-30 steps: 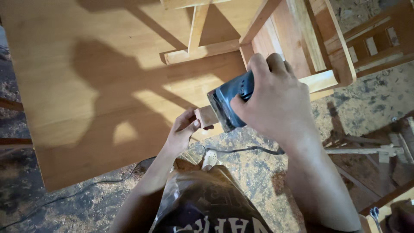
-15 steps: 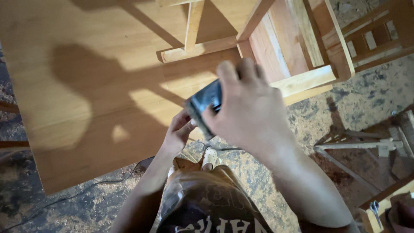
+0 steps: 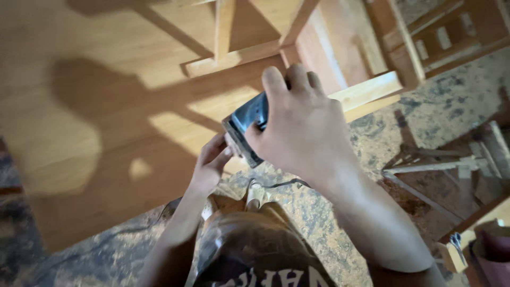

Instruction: The person sands the surface and edges of a wooden chair using a hand-held power sander, moving the sander across various components of the chair.

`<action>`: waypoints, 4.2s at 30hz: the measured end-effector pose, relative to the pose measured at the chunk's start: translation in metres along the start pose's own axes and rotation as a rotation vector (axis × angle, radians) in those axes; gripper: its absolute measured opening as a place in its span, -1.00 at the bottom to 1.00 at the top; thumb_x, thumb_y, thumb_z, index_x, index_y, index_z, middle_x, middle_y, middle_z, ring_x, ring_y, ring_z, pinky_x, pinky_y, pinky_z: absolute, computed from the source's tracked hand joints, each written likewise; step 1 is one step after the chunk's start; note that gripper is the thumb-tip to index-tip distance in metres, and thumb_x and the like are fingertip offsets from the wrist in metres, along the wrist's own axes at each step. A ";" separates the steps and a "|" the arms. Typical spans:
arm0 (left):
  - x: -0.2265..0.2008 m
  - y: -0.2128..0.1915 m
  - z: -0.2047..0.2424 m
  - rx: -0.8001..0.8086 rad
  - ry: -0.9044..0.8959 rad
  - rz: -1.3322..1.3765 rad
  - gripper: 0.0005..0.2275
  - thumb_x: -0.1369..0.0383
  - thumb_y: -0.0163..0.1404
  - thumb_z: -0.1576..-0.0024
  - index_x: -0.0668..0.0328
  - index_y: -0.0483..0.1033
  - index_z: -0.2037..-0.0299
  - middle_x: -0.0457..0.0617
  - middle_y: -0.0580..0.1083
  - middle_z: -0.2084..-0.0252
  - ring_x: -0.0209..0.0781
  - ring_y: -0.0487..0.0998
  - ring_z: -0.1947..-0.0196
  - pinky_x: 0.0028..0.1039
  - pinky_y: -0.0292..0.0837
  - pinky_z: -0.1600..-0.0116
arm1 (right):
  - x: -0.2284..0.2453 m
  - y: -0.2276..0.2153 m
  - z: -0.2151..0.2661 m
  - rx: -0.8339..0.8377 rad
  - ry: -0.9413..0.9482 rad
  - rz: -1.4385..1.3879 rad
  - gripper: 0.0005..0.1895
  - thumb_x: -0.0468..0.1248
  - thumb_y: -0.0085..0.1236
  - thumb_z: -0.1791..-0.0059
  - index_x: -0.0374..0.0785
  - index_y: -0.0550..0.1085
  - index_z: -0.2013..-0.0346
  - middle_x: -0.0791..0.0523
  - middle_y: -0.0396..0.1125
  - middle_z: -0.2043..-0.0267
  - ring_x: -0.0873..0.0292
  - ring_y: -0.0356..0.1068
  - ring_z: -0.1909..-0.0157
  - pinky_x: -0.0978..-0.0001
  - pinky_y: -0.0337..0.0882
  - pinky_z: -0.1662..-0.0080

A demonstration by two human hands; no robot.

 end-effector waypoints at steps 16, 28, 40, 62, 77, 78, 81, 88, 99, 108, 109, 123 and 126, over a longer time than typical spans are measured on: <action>-0.025 -0.006 0.017 -0.194 0.105 0.105 -0.47 0.12 0.09 -0.21 0.46 0.36 -0.21 0.11 0.49 -0.12 -0.09 0.47 -0.21 -0.26 0.28 -0.38 | -0.132 -0.003 0.008 0.098 0.234 0.002 -0.45 0.08 0.01 0.00 -0.35 0.35 0.00 -0.03 0.30 0.22 0.01 0.43 0.15 0.13 0.56 0.30; -0.033 -0.007 0.019 -0.375 0.082 -0.058 -0.58 0.26 0.09 -0.16 0.46 0.39 -0.11 0.09 0.49 0.04 -0.16 0.50 -0.06 -0.35 0.34 -0.27 | -0.248 -0.017 0.023 -0.131 0.257 0.078 -0.39 -0.01 0.23 0.16 -0.28 0.37 -0.07 -0.10 0.35 0.10 -0.23 0.45 0.07 -0.10 0.45 0.12; -0.021 -0.023 0.024 -0.499 0.199 0.072 -0.62 0.31 0.04 -0.16 0.43 0.39 -0.11 0.07 0.47 -0.02 -0.09 0.50 -0.12 -0.23 0.34 -0.36 | -0.305 -0.020 -0.014 -0.049 0.310 -0.048 -0.37 0.00 0.22 0.21 -0.22 0.39 -0.07 -0.10 0.38 0.05 -0.21 0.44 0.06 -0.05 0.42 0.02; -0.140 0.155 0.003 -0.609 0.448 -1.833 -0.55 0.23 0.21 0.01 0.24 0.50 -0.06 0.17 0.50 -0.18 0.16 0.42 -0.33 0.18 0.03 -0.44 | -0.312 -0.001 -0.114 -0.114 0.140 -0.069 -0.32 0.06 0.26 0.20 -0.20 0.40 -0.12 -0.13 0.35 -0.03 -0.25 0.39 -0.07 -0.05 0.38 -0.07; -0.124 0.149 -0.037 -0.083 0.046 -2.042 -0.37 -0.14 0.02 -0.02 0.16 0.48 -0.17 0.02 0.55 0.19 -0.06 0.56 0.17 -0.23 0.43 0.04 | -0.308 -0.008 -0.050 -0.051 0.261 -0.006 -0.43 0.06 0.21 0.16 -0.20 0.41 -0.01 -0.10 0.38 0.11 -0.24 0.42 0.06 -0.10 0.38 0.02; -0.124 0.149 -0.037 -0.098 0.052 -2.037 -0.38 -0.15 0.00 -0.04 0.16 0.48 -0.16 0.02 0.54 0.22 -0.06 0.56 0.16 -0.23 0.43 0.05 | -0.311 -0.007 -0.050 -0.038 0.275 -0.008 -0.43 0.06 0.19 0.16 -0.21 0.40 -0.01 -0.09 0.38 0.11 -0.23 0.44 0.07 -0.09 0.39 0.02; -0.122 0.151 -0.039 -0.057 0.069 -2.054 -0.40 -0.16 -0.02 -0.08 0.18 0.49 -0.11 0.03 0.53 0.17 -0.09 0.55 0.21 -0.23 0.42 0.08 | -0.314 -0.010 -0.052 -0.059 0.284 -0.004 -0.46 0.04 0.18 0.18 -0.20 0.42 0.03 -0.09 0.38 0.07 -0.23 0.44 0.06 -0.10 0.38 0.03; -0.126 0.150 -0.039 -0.100 0.063 -1.996 -0.39 -0.14 0.03 0.00 0.14 0.50 -0.12 0.04 0.51 0.15 -0.04 0.54 0.15 -0.23 0.41 0.10 | -0.323 -0.005 -0.101 -0.097 0.221 -0.013 -0.47 0.03 0.22 0.16 -0.18 0.42 0.02 -0.12 0.40 0.06 -0.27 0.41 0.02 -0.11 0.36 0.00; -0.111 0.133 -0.038 -0.137 0.064 -1.974 -0.30 -0.22 0.06 0.08 0.08 0.51 -0.17 0.08 0.55 0.06 0.03 0.57 0.10 -0.21 0.44 0.10 | -0.328 -0.001 -0.207 -0.157 0.079 -0.050 -0.48 0.05 0.23 0.18 -0.19 0.46 0.06 -0.12 0.41 0.08 -0.25 0.41 -0.01 -0.05 0.37 -0.03; -0.116 0.135 -0.034 -0.142 0.146 -1.907 -0.31 -0.13 0.08 0.11 0.16 0.49 -0.16 0.13 0.54 0.05 0.04 0.57 0.09 -0.14 0.45 0.01 | -0.333 0.006 -0.239 -0.139 0.110 0.010 -0.38 0.05 0.22 0.17 -0.24 0.43 -0.06 -0.15 0.43 0.02 -0.26 0.43 -0.04 -0.08 0.38 -0.07; -0.119 0.137 -0.034 -0.154 0.160 -1.905 -0.32 -0.12 0.09 0.11 0.15 0.50 -0.16 0.13 0.55 0.06 0.04 0.57 0.09 -0.15 0.45 0.00 | -0.335 0.007 -0.239 -0.130 0.121 0.015 -0.37 0.05 0.21 0.17 -0.24 0.42 -0.08 -0.16 0.43 0.03 -0.25 0.43 -0.04 -0.07 0.38 -0.08; -0.135 0.151 -0.031 -0.246 0.317 -1.973 -0.38 -0.16 0.13 0.10 0.11 0.56 -0.04 0.04 0.56 0.05 -0.05 0.58 0.00 -0.24 0.43 -0.01 | -0.312 -0.005 -0.147 -0.013 0.202 -0.019 -0.41 0.04 0.22 0.17 -0.19 0.36 -0.03 -0.10 0.37 0.04 -0.23 0.42 0.00 -0.07 0.40 -0.04; -0.133 0.149 -0.030 -0.254 0.276 -2.010 -0.38 -0.17 0.12 0.14 0.09 0.57 -0.01 0.00 0.57 0.06 -0.08 0.59 0.03 -0.24 0.45 -0.01 | -0.307 -0.009 -0.117 -0.011 0.200 0.003 -0.43 0.01 0.23 0.18 -0.19 0.35 -0.01 -0.08 0.36 0.04 -0.22 0.41 0.01 -0.09 0.40 -0.02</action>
Point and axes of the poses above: each hand's wrist, its own z-axis away from the middle knuckle, its own y-axis out of the palm, x = y × z, the point moved 9 cm from there along -z, towards the middle knuckle
